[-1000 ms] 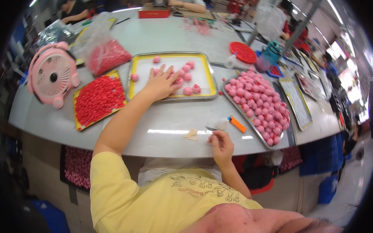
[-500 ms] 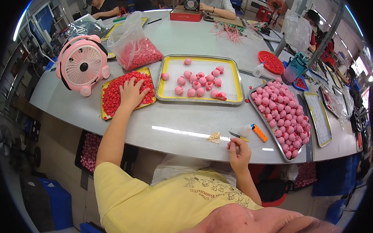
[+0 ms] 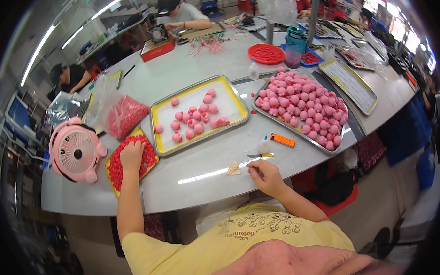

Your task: The person assembles toy figures by applying glue to small parts from a bottle, attaching them to round body pieces by hand, and placing the assembled figures onto a tray.

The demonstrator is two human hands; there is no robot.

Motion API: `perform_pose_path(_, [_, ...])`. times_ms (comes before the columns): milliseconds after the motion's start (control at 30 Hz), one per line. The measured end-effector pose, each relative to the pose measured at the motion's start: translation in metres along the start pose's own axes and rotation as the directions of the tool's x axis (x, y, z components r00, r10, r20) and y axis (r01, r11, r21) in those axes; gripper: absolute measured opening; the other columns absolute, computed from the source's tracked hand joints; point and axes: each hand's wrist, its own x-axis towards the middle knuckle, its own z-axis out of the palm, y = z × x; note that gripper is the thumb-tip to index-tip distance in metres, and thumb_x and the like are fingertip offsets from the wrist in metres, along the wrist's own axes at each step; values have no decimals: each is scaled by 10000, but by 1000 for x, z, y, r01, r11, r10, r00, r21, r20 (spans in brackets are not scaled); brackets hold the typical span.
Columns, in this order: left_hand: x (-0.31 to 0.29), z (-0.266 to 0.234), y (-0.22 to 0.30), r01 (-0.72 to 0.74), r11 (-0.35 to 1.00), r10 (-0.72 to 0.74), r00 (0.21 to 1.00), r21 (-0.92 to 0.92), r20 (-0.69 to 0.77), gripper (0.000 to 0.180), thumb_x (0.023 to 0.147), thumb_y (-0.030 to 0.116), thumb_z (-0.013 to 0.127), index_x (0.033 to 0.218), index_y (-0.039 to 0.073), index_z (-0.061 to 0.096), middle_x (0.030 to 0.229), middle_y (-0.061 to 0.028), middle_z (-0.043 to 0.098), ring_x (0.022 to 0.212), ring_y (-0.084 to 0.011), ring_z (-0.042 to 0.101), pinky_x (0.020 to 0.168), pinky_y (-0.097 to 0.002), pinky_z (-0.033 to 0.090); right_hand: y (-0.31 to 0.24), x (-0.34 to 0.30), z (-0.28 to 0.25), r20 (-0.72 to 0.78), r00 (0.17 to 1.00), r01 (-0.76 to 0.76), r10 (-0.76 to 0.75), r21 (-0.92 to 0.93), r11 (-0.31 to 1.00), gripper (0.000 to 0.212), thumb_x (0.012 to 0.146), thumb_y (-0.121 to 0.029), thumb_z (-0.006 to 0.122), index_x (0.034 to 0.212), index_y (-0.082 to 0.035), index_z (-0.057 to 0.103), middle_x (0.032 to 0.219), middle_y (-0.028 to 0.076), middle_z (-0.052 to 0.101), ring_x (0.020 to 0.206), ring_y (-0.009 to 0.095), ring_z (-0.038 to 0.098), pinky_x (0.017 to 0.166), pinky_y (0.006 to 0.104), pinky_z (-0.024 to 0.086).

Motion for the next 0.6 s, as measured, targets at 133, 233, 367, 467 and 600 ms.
perform_pose_path(133, [5, -6, 3, 23, 1000, -23, 1000, 3, -3, 250, 838, 324, 576, 738, 97, 548, 658, -88, 545, 571, -260, 575, 470, -374, 460, 7, 4, -15, 12, 999, 51, -51, -20, 999, 115, 827, -29, 554, 936, -10, 582, 781, 98, 592, 653, 187, 589, 572, 270, 482])
perform_pose_path(233, [9, -6, 10, 78, 996, -79, 997, -36, -5, 256, 856, 323, 558, 752, 89, 546, 671, -101, 549, 584, -277, 576, 482, -384, 463, 11, 5, -27, 32, 997, 74, -72, -71, 995, 109, 831, -30, 557, 934, -10, 585, 785, 91, 598, 642, 168, 586, 562, 253, 476])
perform_pose_path(367, [11, 4, 10, 271, 925, -321, 932, -266, -168, 297, 899, 315, 497, 744, 65, 535, 667, -112, 545, 570, -279, 557, 470, -359, 446, 7, 4, -37, 44, 999, 30, -27, -68, 997, 144, 809, -45, 560, 948, -24, 590, 812, 131, 598, 682, 267, 587, 620, 338, 473])
perform_pose_path(467, [1, 40, -22, 465, 18, -775, 566, -885, 281, 295, 933, 288, 421, 765, 72, 531, 626, -32, 472, 472, -158, 438, 381, -243, 331, 7, 6, -47, 30, 995, 101, -99, -69, 993, 146, 813, -41, 555, 954, -23, 591, 829, 139, 600, 741, 284, 598, 654, 349, 476])
perform_pose_path(600, [50, -23, 23, 3, -848, -472, 451, -530, 757, 241, 935, 249, 397, 826, 66, 510, 636, 10, 398, 488, -92, 356, 362, -199, 241, 8, 2, -62, 2, 999, 33, -33, -40, 999, 142, 830, -54, 541, 960, -18, 588, 843, 143, 603, 776, 291, 596, 684, 338, 477])
